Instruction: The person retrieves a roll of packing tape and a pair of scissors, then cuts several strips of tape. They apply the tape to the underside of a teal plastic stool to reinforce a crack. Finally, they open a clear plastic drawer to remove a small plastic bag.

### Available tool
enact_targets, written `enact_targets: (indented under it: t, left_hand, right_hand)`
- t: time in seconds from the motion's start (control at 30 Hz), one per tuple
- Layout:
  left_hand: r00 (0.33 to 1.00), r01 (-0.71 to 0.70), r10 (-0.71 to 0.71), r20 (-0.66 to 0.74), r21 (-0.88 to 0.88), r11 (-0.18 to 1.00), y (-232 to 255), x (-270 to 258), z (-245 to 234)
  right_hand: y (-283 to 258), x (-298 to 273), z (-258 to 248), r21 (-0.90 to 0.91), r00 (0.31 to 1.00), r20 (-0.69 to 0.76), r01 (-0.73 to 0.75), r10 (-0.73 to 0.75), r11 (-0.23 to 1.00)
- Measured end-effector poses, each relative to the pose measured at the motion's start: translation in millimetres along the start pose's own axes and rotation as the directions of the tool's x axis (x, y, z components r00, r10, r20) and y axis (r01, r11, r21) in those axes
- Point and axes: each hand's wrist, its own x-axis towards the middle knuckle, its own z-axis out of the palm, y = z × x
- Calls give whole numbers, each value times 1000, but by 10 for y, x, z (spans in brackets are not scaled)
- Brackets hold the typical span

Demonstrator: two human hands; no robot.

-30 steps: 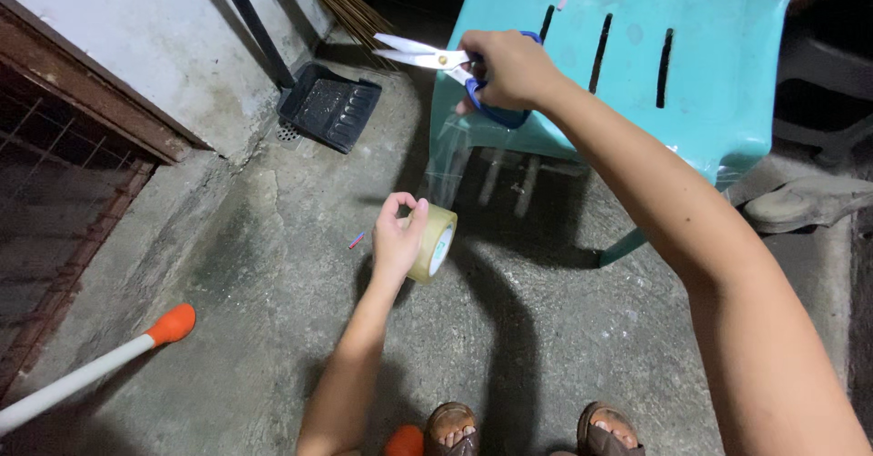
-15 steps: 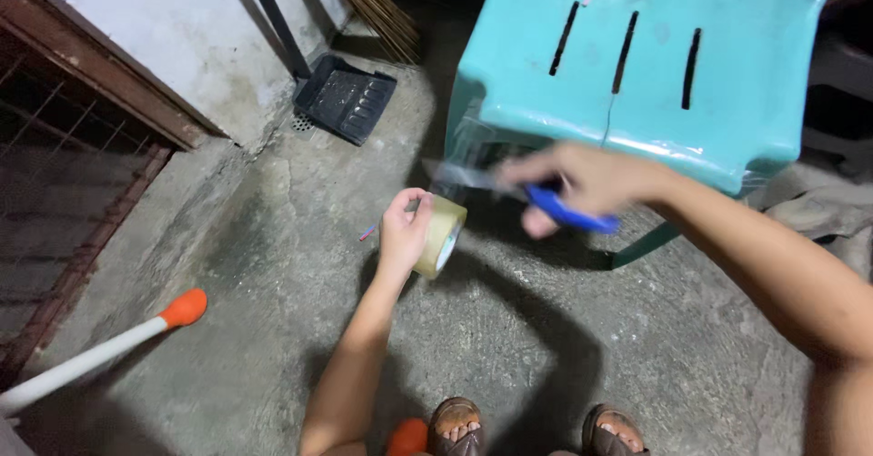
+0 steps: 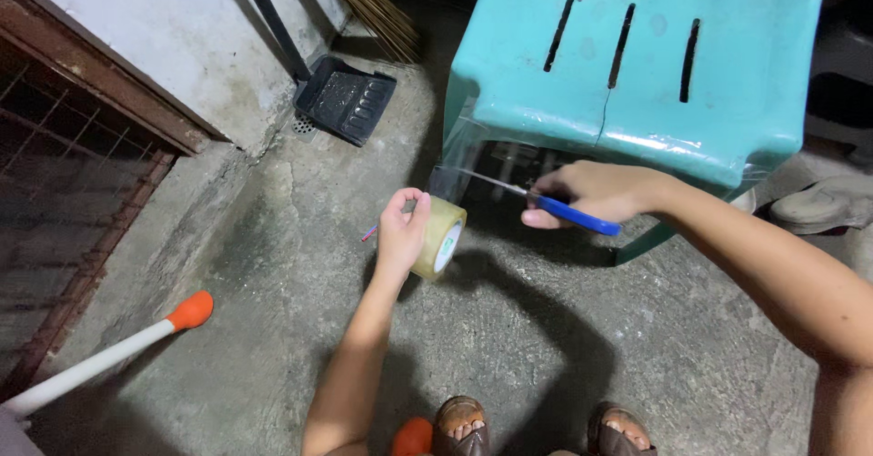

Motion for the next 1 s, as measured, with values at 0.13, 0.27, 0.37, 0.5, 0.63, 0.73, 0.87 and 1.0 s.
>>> enact_targets:
  t: [0.13, 0.27, 0.37, 0.5, 0.63, 0.73, 0.87, 1.0]
  left_hand:
    - [1000, -4, 5, -22, 45, 999, 12, -37, 13]
    - [999, -34, 34, -6, 19, 999, 27, -24, 29]
    - [1000, -18, 18, -10, 23, 1000, -22, -18, -2]
    - [1000, -7, 7, 20, 17, 1000, -56, -27, -75]
    - [999, 41, -47, 14, 283, 958, 130, -161, -199]
    - [1000, 21, -23, -2, 543, 840, 448, -287, -218]
    - [993, 39, -95, 72, 557, 830, 917, -498, -91]
    - [976, -37, -74, 206, 489, 872, 1170, -644, 250]
  right_hand:
    - [-85, 68, -74, 32, 999, -5, -50, 50, 998]
    - [-168, 47, -102, 152, 992, 29, -125, 122, 980]
    - [-124, 64, -67, 238, 993, 41, -115, 108, 964]
    - [79, 103, 30, 220, 990, 130, -84, 56, 972]
    - [307, -85, 206, 34, 937, 348, 3, -15, 999]
    - [350, -443, 281, -190, 888, 427, -97, 171, 977]
    - [482, -1039, -263, 134, 956, -4, -291, 294, 947]
    - [417, -1119, -290, 329, 760, -596, -64, 259, 942]
